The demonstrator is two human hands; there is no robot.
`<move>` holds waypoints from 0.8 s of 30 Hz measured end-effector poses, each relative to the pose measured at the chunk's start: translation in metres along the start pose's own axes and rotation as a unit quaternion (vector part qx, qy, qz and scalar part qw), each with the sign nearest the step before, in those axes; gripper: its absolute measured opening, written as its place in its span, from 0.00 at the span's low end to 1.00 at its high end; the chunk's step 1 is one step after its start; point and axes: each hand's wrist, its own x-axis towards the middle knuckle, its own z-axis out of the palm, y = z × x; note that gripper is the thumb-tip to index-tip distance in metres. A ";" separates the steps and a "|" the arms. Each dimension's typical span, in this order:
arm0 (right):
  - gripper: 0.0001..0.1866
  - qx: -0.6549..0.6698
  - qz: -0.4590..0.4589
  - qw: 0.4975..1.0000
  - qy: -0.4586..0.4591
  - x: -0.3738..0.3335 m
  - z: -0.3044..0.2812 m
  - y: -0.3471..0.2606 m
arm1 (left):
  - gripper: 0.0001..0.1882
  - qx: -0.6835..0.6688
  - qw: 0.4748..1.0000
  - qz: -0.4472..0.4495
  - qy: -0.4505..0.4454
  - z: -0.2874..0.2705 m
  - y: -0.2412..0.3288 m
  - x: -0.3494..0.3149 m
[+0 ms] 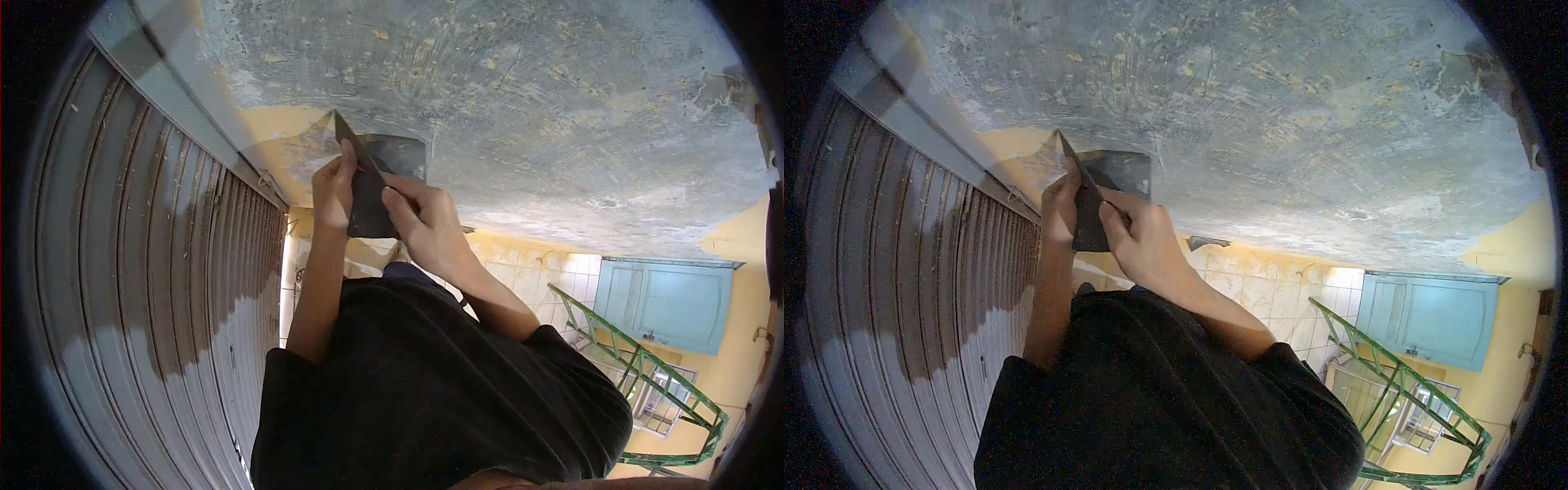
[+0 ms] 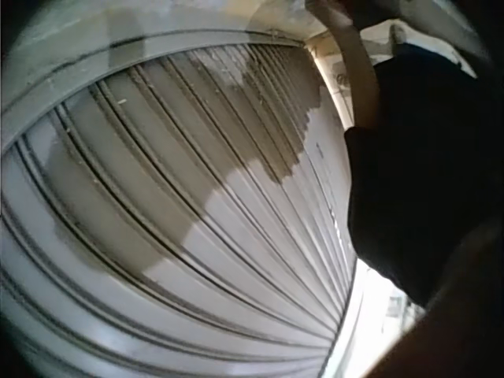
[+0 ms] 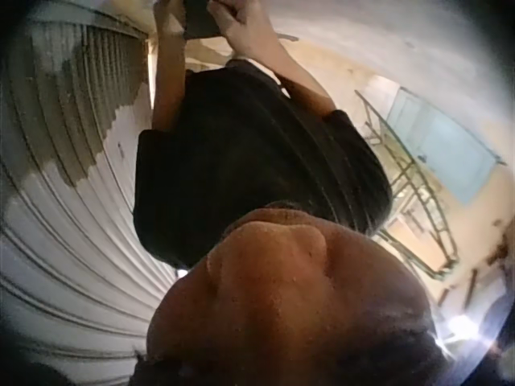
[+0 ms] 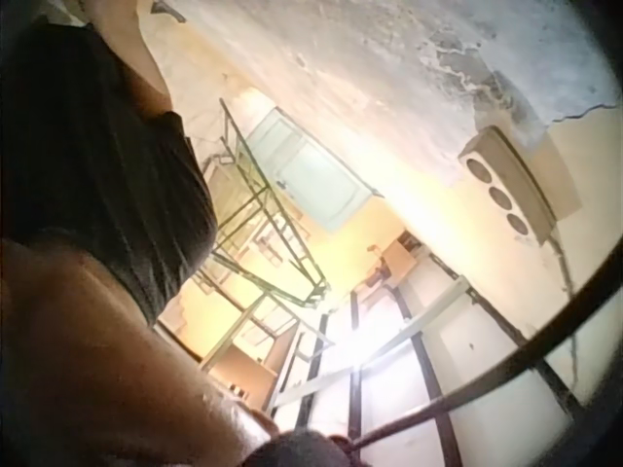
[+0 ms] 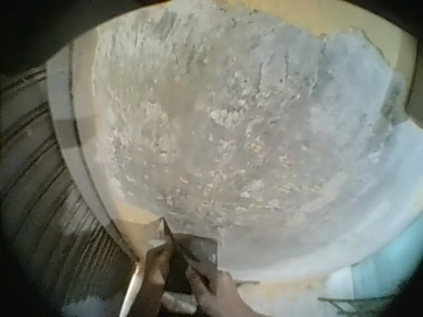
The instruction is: The person scrapes paint and debris off a wall using a metal putty knife.
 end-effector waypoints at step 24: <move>0.18 -0.033 0.026 0.999 -0.027 0.015 0.007 -0.002 | 0.25 -0.068 0.998 0.008 0.000 -0.013 -0.018 0.023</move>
